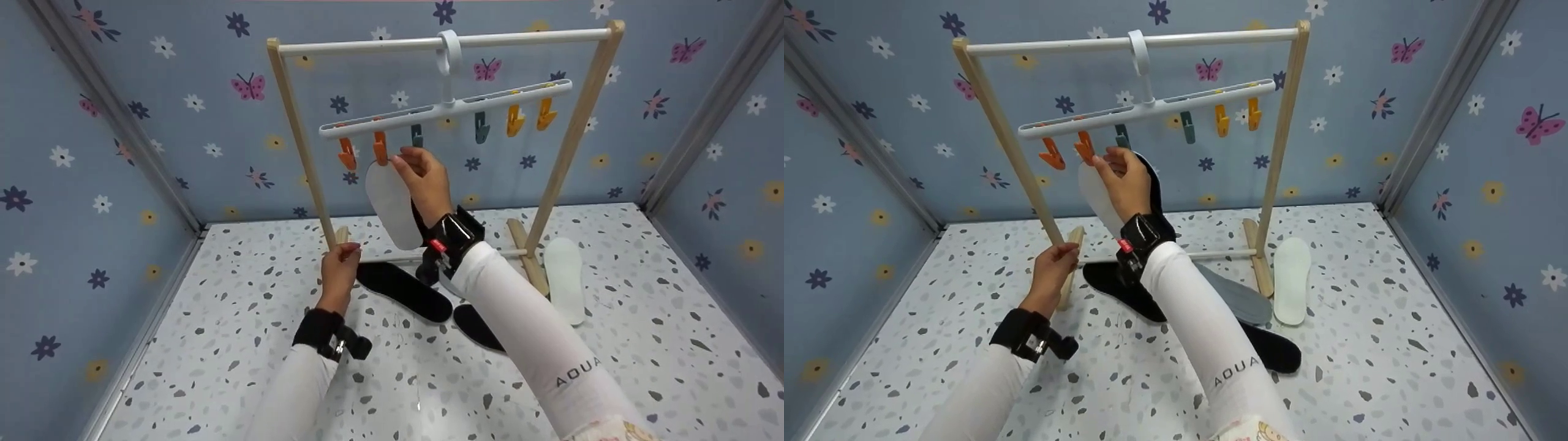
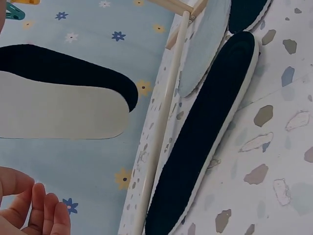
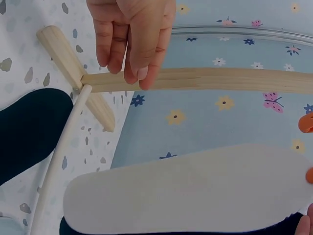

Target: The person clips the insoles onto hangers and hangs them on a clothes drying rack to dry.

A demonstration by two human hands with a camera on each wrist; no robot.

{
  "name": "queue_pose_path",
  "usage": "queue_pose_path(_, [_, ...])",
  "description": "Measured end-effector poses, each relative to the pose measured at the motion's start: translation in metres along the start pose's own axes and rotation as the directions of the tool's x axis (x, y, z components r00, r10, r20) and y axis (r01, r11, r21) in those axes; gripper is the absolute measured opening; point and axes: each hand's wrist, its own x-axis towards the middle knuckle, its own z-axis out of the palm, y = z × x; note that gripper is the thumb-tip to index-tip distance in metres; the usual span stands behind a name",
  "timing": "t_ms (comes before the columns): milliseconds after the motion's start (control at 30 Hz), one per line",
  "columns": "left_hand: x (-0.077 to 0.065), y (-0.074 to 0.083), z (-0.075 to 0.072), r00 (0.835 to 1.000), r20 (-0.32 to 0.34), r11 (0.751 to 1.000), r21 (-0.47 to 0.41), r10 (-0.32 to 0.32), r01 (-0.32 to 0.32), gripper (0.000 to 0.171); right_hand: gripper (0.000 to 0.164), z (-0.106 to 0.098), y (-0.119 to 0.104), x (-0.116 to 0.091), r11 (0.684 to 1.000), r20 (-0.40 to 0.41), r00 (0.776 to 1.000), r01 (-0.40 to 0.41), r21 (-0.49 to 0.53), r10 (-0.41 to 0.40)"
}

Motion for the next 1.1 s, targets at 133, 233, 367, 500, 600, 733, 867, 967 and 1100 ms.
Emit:
queue_pose_path(133, [-0.001, -0.006, 0.002, 1.0, -0.011, 1.0, 0.001, -0.008, 0.008, 0.02, 0.036, -0.003, 0.002, -0.001, 1.0, -0.003, 1.0, -0.014, 0.026, 0.014])
queue_pose_path(233, [-0.002, -0.01, 0.003, 1.0, -0.023, 1.0, 0.007, -0.014, 0.014, 0.021, 0.035, -0.005, 0.004, -0.002, 0.999, -0.004, 0.999, -0.032, 0.039, 0.032])
queue_pose_path(367, [-0.004, -0.015, 0.005, 0.999, -0.035, 1.0, 0.016, -0.01, 0.011, 0.019, 0.035, -0.008, 0.007, -0.003, 0.998, -0.004, 0.999, -0.048, 0.035, 0.048])
queue_pose_path(500, [-0.005, -0.02, 0.006, 0.999, -0.047, 0.999, 0.044, -0.004, 0.006, 0.018, 0.035, -0.012, 0.01, -0.005, 0.998, -0.001, 0.999, -0.054, 0.033, 0.054])
queue_pose_path(600, [-0.006, -0.023, 0.007, 0.999, -0.054, 0.996, 0.084, -0.004, 0.008, 0.02, 0.034, -0.013, 0.013, -0.008, 0.997, 0.001, 0.998, -0.063, 0.037, 0.063])
queue_pose_path(733, [-0.008, -0.028, 0.007, 0.999, -0.047, 0.991, 0.13, -0.009, 0.015, 0.023, 0.035, -0.014, 0.019, -0.012, 0.995, 0.001, 0.997, -0.077, 0.064, 0.077])
queue_pose_path(867, [-0.01, -0.033, 0.008, 0.998, -0.056, 0.985, 0.173, 0.001, 0.009, 0.024, 0.034, -0.015, 0.024, -0.017, 0.993, 0.012, 0.996, -0.092, 0.076, 0.091])
queue_pose_path(967, [-0.009, -0.038, 0.008, 0.997, -0.072, 0.977, 0.213, 0.009, 0.006, 0.023, 0.033, -0.017, 0.027, -0.019, 0.992, 0.012, 0.995, -0.099, 0.081, 0.099])
queue_pose_path(1100, [-0.007, -0.044, 0.008, 0.996, -0.087, 0.969, 0.243, -0.013, 0.034, 0.026, 0.033, -0.019, 0.032, -0.022, 0.991, 0.003, 0.994, -0.113, 0.074, 0.113])
